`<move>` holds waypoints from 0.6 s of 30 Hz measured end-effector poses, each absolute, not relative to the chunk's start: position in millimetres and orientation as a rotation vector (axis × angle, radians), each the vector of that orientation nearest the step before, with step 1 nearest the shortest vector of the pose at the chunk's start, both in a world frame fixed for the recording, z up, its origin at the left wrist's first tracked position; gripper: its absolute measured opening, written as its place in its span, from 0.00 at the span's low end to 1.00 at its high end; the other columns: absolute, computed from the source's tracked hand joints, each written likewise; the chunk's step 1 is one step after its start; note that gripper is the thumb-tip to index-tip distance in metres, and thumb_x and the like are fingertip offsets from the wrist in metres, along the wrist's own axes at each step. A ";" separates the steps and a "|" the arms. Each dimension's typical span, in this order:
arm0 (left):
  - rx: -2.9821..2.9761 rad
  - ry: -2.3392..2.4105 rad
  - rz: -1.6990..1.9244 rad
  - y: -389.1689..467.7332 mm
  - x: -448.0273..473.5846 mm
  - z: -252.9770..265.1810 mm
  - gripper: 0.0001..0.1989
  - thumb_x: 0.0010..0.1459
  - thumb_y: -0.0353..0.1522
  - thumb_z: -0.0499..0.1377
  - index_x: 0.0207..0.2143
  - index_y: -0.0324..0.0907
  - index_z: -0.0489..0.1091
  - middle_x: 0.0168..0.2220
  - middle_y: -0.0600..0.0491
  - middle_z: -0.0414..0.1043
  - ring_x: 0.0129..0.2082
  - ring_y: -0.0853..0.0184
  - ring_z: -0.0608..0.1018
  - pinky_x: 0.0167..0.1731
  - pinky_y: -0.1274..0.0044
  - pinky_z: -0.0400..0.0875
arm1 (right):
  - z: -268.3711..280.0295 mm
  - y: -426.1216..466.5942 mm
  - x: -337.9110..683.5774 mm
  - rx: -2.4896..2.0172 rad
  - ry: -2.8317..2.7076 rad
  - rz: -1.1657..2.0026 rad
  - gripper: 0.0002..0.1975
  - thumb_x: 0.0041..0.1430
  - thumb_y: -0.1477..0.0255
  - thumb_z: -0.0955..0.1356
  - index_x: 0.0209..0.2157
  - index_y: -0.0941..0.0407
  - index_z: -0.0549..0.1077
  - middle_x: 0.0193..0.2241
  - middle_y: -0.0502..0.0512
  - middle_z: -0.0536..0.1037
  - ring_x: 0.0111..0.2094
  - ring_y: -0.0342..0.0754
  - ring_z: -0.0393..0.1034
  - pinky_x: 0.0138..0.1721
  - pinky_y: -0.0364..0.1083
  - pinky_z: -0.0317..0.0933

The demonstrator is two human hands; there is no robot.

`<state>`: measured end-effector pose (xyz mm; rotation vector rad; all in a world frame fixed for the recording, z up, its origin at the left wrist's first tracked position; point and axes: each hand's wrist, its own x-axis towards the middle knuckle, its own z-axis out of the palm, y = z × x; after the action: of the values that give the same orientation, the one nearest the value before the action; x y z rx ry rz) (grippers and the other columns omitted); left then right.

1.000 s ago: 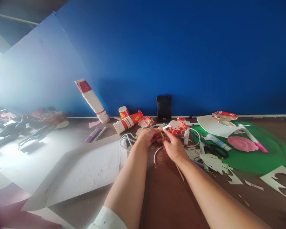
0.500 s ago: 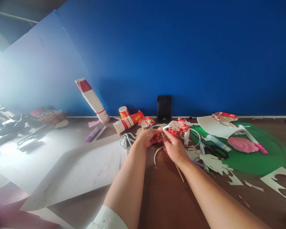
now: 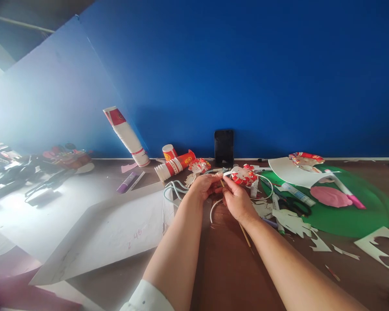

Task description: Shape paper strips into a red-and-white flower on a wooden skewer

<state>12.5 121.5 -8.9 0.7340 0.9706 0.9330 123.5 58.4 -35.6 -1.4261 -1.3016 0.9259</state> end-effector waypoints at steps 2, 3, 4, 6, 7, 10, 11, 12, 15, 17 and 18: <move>0.788 0.952 0.905 122.1 12.4 -9.6 0.09 0.48 0.28 0.66 0.23 0.34 0.68 0.18 0.55 0.65 0.17 0.75 0.66 0.23 0.78 0.66 | -36.1 58.7 123.6 -1.435 -1.310 0.909 0.29 0.55 0.67 0.63 0.60 0.54 0.63 0.25 0.52 0.78 0.17 0.45 0.64 0.23 0.47 0.63; 0.802 0.954 0.900 122.5 12.5 -9.8 0.09 0.48 0.29 0.66 0.23 0.35 0.68 0.18 0.55 0.64 0.17 0.75 0.66 0.23 0.78 0.66 | -36.6 59.0 123.7 -1.439 -1.311 0.902 0.30 0.55 0.67 0.63 0.60 0.54 0.63 0.25 0.52 0.78 0.17 0.45 0.64 0.23 0.47 0.63; 0.801 0.962 0.905 122.8 12.6 -10.1 0.10 0.48 0.29 0.66 0.23 0.35 0.67 0.18 0.56 0.64 0.16 0.76 0.66 0.23 0.78 0.66 | -37.4 59.4 123.8 -1.440 -1.312 0.898 0.30 0.55 0.67 0.63 0.60 0.54 0.62 0.26 0.52 0.78 0.18 0.45 0.65 0.23 0.48 0.63; 0.789 0.970 0.907 123.2 13.1 -10.7 0.11 0.47 0.29 0.67 0.24 0.36 0.66 0.17 0.57 0.63 0.16 0.76 0.65 0.22 0.79 0.65 | -39.3 60.4 124.1 -1.433 -1.311 0.898 0.30 0.55 0.67 0.63 0.61 0.55 0.62 0.27 0.53 0.78 0.18 0.45 0.65 0.23 0.47 0.62; 0.786 0.969 0.907 123.4 13.3 -11.1 0.11 0.47 0.29 0.67 0.24 0.36 0.66 0.17 0.57 0.62 0.16 0.76 0.65 0.21 0.79 0.65 | -40.3 61.0 124.2 -1.426 -1.312 0.902 0.30 0.55 0.67 0.62 0.61 0.55 0.62 0.27 0.54 0.79 0.18 0.45 0.65 0.22 0.47 0.62; 0.793 0.943 0.908 123.8 13.9 -12.9 0.10 0.48 0.29 0.66 0.25 0.36 0.66 0.17 0.57 0.63 0.15 0.76 0.65 0.19 0.80 0.63 | -42.0 62.2 125.0 -1.414 -1.318 0.910 0.30 0.55 0.67 0.62 0.61 0.55 0.62 0.26 0.54 0.78 0.18 0.45 0.64 0.20 0.46 0.60; 0.801 0.925 0.907 123.7 14.0 -13.5 0.10 0.48 0.30 0.66 0.25 0.36 0.66 0.16 0.58 0.62 0.15 0.76 0.65 0.18 0.80 0.62 | -42.0 62.4 125.4 -1.416 -1.323 0.911 0.30 0.56 0.66 0.62 0.61 0.55 0.62 0.25 0.53 0.77 0.17 0.45 0.63 0.20 0.46 0.59; 0.809 0.901 0.903 123.5 14.0 -14.0 0.10 0.49 0.30 0.66 0.25 0.36 0.66 0.16 0.58 0.62 0.14 0.76 0.65 0.17 0.81 0.61 | -41.6 62.5 125.8 -1.419 -1.327 0.911 0.30 0.56 0.66 0.62 0.61 0.55 0.62 0.23 0.52 0.76 0.17 0.45 0.63 0.19 0.46 0.58; 0.823 0.851 0.902 122.0 14.1 -14.1 0.12 0.49 0.31 0.65 0.22 0.36 0.64 0.15 0.58 0.60 0.13 0.76 0.64 0.16 0.81 0.58 | -39.5 62.0 126.3 -1.437 -1.329 0.915 0.29 0.56 0.67 0.62 0.60 0.55 0.63 0.17 0.50 0.72 0.16 0.45 0.62 0.18 0.44 0.56; 0.814 0.842 0.916 120.6 14.0 -12.9 0.13 0.49 0.31 0.65 0.21 0.36 0.64 0.15 0.57 0.61 0.13 0.76 0.65 0.16 0.81 0.59 | -37.9 61.4 125.8 -1.437 -1.302 0.944 0.30 0.56 0.68 0.62 0.61 0.54 0.62 0.15 0.48 0.70 0.15 0.44 0.61 0.17 0.44 0.54; 0.786 0.851 0.936 120.0 13.8 -12.2 0.13 0.49 0.31 0.66 0.21 0.36 0.64 0.15 0.57 0.62 0.14 0.76 0.65 0.17 0.81 0.60 | -37.3 61.1 125.4 -1.430 -1.281 0.965 0.30 0.55 0.68 0.62 0.61 0.53 0.62 0.15 0.48 0.69 0.15 0.44 0.60 0.16 0.43 0.54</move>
<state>13.8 120.0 -12.2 0.7860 0.8506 0.9357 125.4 61.1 -37.3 -1.4299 -1.2814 0.9648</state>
